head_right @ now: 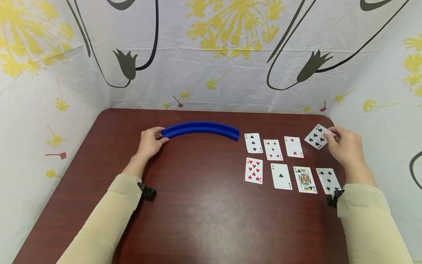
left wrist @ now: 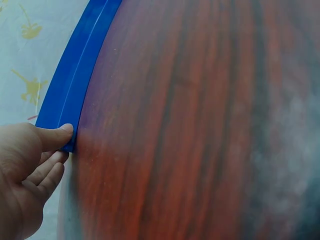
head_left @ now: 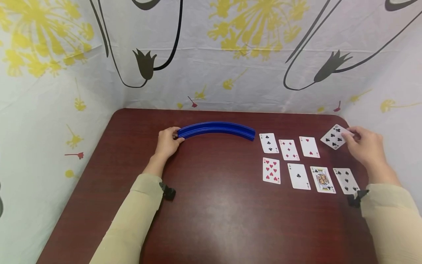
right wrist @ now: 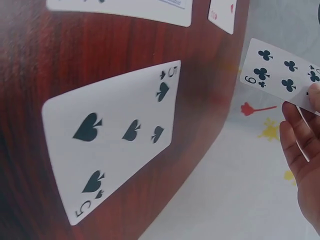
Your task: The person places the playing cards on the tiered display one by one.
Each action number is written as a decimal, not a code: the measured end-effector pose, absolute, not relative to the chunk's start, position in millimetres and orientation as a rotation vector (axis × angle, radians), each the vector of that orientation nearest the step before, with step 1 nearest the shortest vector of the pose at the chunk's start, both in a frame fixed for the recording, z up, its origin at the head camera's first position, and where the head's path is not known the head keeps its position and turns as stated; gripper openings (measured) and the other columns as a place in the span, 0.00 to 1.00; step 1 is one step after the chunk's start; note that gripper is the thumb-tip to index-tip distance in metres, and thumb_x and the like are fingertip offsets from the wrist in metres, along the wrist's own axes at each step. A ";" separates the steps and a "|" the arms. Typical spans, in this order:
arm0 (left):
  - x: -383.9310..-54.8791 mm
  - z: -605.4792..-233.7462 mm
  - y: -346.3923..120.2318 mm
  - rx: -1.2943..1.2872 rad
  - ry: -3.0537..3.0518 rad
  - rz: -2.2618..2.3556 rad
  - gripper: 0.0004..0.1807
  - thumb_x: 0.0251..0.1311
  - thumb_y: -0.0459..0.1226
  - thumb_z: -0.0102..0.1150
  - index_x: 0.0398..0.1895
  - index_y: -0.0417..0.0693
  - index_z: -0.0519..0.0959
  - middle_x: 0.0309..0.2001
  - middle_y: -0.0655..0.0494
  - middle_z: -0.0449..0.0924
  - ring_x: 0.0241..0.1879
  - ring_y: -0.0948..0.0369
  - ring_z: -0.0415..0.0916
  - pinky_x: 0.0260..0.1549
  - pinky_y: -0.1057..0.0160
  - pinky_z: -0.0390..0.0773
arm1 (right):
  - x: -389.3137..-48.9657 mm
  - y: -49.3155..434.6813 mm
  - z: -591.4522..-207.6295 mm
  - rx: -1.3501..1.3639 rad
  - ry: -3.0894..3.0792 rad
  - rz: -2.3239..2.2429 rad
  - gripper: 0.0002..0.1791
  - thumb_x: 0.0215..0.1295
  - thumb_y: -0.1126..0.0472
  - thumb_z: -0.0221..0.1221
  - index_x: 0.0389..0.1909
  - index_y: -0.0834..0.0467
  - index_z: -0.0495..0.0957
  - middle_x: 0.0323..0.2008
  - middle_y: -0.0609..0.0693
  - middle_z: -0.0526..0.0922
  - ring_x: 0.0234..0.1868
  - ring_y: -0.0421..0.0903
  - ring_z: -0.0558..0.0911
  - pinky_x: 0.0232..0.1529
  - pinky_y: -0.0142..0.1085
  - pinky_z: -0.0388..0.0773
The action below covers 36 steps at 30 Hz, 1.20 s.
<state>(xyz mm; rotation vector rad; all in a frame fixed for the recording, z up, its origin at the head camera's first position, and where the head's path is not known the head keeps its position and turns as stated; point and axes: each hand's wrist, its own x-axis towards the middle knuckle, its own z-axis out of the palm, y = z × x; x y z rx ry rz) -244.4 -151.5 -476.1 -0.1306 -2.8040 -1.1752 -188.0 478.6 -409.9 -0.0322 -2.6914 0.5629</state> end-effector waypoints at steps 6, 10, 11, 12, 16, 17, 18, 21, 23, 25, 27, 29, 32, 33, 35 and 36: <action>-245.3 -475.9 -151.0 -0.129 -2.809 -1.165 0.23 0.64 0.33 0.68 0.61 0.36 0.79 0.52 0.38 0.83 0.51 0.47 0.81 0.53 0.49 0.81 | -189.2 469.8 -403.8 0.005 -2.658 0.553 0.15 0.71 0.60 0.60 0.47 0.70 0.81 0.35 0.71 0.83 0.28 0.12 0.57 0.36 0.37 0.63; -246.2 -475.7 -150.3 -0.131 -2.800 -1.173 0.23 0.63 0.33 0.69 0.61 0.36 0.79 0.51 0.38 0.84 0.51 0.47 0.82 0.52 0.50 0.82 | -191.6 460.9 -398.6 0.053 -2.630 0.567 0.14 0.70 0.61 0.61 0.46 0.69 0.82 0.36 0.71 0.84 0.30 0.09 0.58 0.39 0.35 0.64; -246.3 -475.6 -150.3 -0.130 -2.797 -1.178 0.23 0.63 0.33 0.69 0.61 0.35 0.79 0.50 0.38 0.84 0.51 0.47 0.82 0.52 0.50 0.82 | -192.6 458.6 -397.4 0.066 -2.622 0.574 0.14 0.70 0.61 0.61 0.46 0.70 0.82 0.37 0.71 0.84 0.30 0.09 0.59 0.39 0.33 0.63; -246.4 -475.5 -150.2 -0.128 -2.796 -1.180 0.23 0.63 0.33 0.69 0.60 0.36 0.80 0.50 0.38 0.84 0.51 0.47 0.82 0.52 0.50 0.82 | -193.4 456.1 -396.1 0.082 -2.609 0.576 0.14 0.69 0.62 0.62 0.46 0.69 0.82 0.36 0.71 0.84 0.30 0.09 0.59 0.39 0.31 0.63; -246.6 -475.0 -149.7 -0.119 -2.794 -1.186 0.23 0.63 0.34 0.69 0.60 0.36 0.80 0.49 0.39 0.84 0.50 0.47 0.82 0.52 0.50 0.82 | -195.4 448.1 -392.7 0.120 -2.577 0.593 0.13 0.68 0.63 0.63 0.45 0.70 0.83 0.36 0.71 0.84 0.31 0.08 0.60 0.38 0.19 0.58; -246.5 -474.9 -149.7 -0.118 -2.797 -1.184 0.23 0.63 0.34 0.69 0.60 0.36 0.80 0.49 0.38 0.84 0.50 0.47 0.82 0.52 0.50 0.82 | -195.5 446.4 -392.1 0.127 -2.573 0.595 0.13 0.68 0.63 0.63 0.44 0.70 0.83 0.36 0.71 0.84 0.31 0.08 0.60 0.38 0.17 0.56; -246.5 -474.9 -149.7 -0.116 -2.799 -1.185 0.23 0.63 0.34 0.70 0.60 0.36 0.80 0.49 0.39 0.84 0.50 0.47 0.82 0.52 0.50 0.82 | -195.5 445.0 -391.4 0.129 -2.573 0.595 0.13 0.68 0.63 0.63 0.44 0.70 0.83 0.36 0.71 0.84 0.31 0.07 0.60 0.38 0.16 0.56; -246.6 -475.2 -149.7 -0.113 -2.803 -1.193 0.23 0.62 0.34 0.70 0.60 0.35 0.80 0.49 0.38 0.85 0.50 0.47 0.82 0.52 0.50 0.82 | -195.7 440.8 -389.0 0.126 -2.583 0.603 0.13 0.69 0.62 0.63 0.45 0.70 0.83 0.36 0.71 0.85 0.31 0.07 0.60 0.38 0.19 0.58; -246.7 -475.4 -149.9 -0.109 -2.806 -1.201 0.23 0.62 0.33 0.70 0.60 0.35 0.80 0.49 0.38 0.84 0.50 0.47 0.82 0.52 0.50 0.82 | -196.1 438.1 -387.2 0.124 -2.587 0.602 0.13 0.69 0.62 0.63 0.46 0.69 0.83 0.35 0.71 0.85 0.30 0.08 0.60 0.37 0.24 0.61; -247.0 -475.7 -150.0 -0.106 -2.807 -1.209 0.23 0.62 0.33 0.70 0.60 0.35 0.80 0.49 0.38 0.84 0.50 0.47 0.82 0.52 0.51 0.82 | -196.9 434.9 -385.0 0.125 -2.586 0.606 0.13 0.69 0.62 0.63 0.45 0.69 0.83 0.35 0.70 0.85 0.29 0.09 0.61 0.36 0.29 0.63; -247.1 -475.8 -150.2 -0.100 -2.811 -1.214 0.23 0.62 0.33 0.70 0.60 0.35 0.80 0.50 0.38 0.84 0.50 0.47 0.82 0.52 0.51 0.82 | -197.9 431.3 -382.8 0.128 -2.578 0.609 0.13 0.68 0.62 0.64 0.45 0.68 0.83 0.33 0.69 0.85 0.28 0.09 0.61 0.35 0.31 0.64; -246.9 -475.8 -150.5 -0.094 -2.814 -1.221 0.23 0.63 0.33 0.69 0.61 0.35 0.79 0.50 0.38 0.84 0.51 0.47 0.82 0.53 0.50 0.82 | -199.1 427.5 -380.2 0.139 -2.567 0.621 0.12 0.67 0.62 0.65 0.45 0.68 0.83 0.32 0.68 0.85 0.27 0.09 0.62 0.36 0.31 0.65; -246.7 -475.6 -150.9 -0.084 -2.818 -1.225 0.23 0.63 0.33 0.69 0.61 0.35 0.79 0.51 0.38 0.84 0.51 0.47 0.82 0.53 0.50 0.81 | -200.9 420.5 -376.3 0.165 -2.546 0.650 0.13 0.66 0.64 0.66 0.45 0.70 0.84 0.32 0.69 0.85 0.28 0.08 0.63 0.36 0.22 0.64; -246.6 -475.6 -151.1 -0.081 -2.819 -1.225 0.24 0.63 0.33 0.69 0.61 0.35 0.79 0.51 0.38 0.84 0.51 0.47 0.82 0.53 0.50 0.81 | -201.3 418.2 -375.0 0.181 -2.540 0.660 0.13 0.65 0.65 0.66 0.46 0.70 0.83 0.32 0.70 0.85 0.28 0.08 0.63 0.36 0.20 0.63; -246.3 -475.2 -151.2 -0.076 -2.819 -1.228 0.24 0.63 0.33 0.69 0.62 0.36 0.79 0.51 0.38 0.84 0.51 0.47 0.81 0.54 0.50 0.81 | -202.2 413.5 -373.0 0.208 -2.530 0.661 0.13 0.65 0.66 0.66 0.45 0.70 0.83 0.33 0.69 0.85 0.28 0.08 0.64 0.34 0.15 0.61; -246.1 -475.1 -151.2 -0.076 -2.819 -1.228 0.24 0.64 0.33 0.69 0.62 0.36 0.79 0.51 0.38 0.84 0.51 0.47 0.81 0.54 0.50 0.81 | -202.3 411.3 -372.1 0.226 -2.526 0.663 0.13 0.64 0.67 0.66 0.46 0.71 0.83 0.33 0.70 0.85 0.28 0.08 0.64 0.34 0.15 0.61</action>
